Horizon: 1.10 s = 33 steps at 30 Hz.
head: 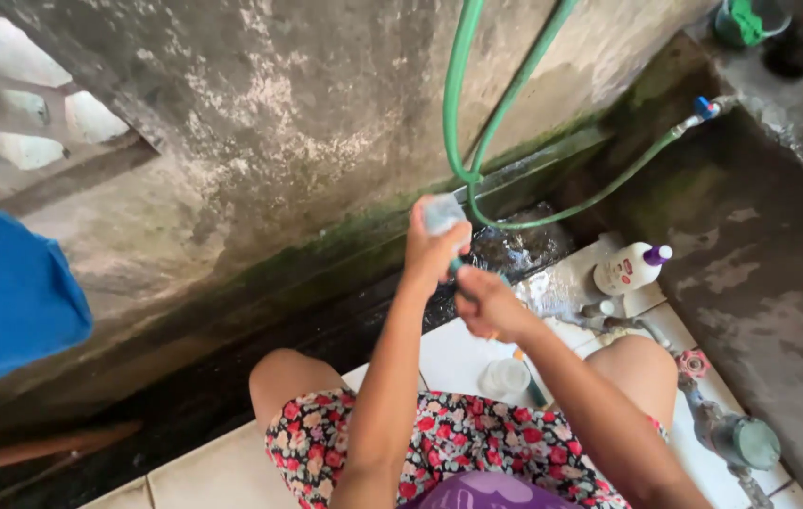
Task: Washing baby bottles and parts using a brush, soap, and a water hose on a tiled floor.
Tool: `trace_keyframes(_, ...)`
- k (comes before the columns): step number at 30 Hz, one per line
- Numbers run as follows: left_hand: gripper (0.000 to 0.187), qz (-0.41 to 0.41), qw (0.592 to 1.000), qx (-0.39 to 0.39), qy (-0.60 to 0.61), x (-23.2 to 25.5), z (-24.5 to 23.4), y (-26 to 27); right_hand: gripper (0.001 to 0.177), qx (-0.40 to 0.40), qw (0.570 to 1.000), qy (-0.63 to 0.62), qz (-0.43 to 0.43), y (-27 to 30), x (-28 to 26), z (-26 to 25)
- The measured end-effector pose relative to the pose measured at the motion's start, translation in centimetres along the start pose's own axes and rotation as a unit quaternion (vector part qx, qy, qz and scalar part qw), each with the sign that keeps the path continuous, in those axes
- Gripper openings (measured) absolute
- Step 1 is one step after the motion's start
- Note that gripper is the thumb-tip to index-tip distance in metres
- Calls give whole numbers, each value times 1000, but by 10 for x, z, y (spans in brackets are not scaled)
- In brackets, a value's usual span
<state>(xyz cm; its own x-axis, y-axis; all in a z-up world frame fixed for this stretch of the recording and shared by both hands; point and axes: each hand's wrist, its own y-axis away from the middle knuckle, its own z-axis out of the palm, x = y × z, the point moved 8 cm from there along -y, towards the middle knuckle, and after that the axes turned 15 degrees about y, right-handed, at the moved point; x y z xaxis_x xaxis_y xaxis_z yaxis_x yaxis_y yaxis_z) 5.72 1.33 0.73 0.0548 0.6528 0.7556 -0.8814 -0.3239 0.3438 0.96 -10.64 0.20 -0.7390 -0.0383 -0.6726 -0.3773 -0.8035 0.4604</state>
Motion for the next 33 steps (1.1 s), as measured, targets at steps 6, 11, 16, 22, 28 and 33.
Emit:
trace_keyframes(6, 79, 182, 912, 60, -363, 44, 22, 17, 30, 306, 563, 728, -243, 21, -24, -2)
trace_keyframes(11, 47, -88, 984, 62, 142, -21, -8, -36, 28, 354, 684, 597, -225, 36, -42, 30)
trace_keyframes(16, 38, -115, 940, 50, 318, -41, -20, -42, 28, 309, 627, 709, -96, 28, -53, 10)
trace_keyframes(22, 60, 220, 966, 131, 34, 14, -13, -28, 29, 333, 560, 751, -109, 29, -60, 7)
trace_keyframes(28, 61, 91, 991, 26, 91, -10, -2, -18, 28, 331, 606, 704, -168, 27, -51, 12)
trace_keyframes(33, 66, 61, 989, 66, 115, -25, -4, -18, 31, 339, 610, 669, -255, -2, -5, -53)
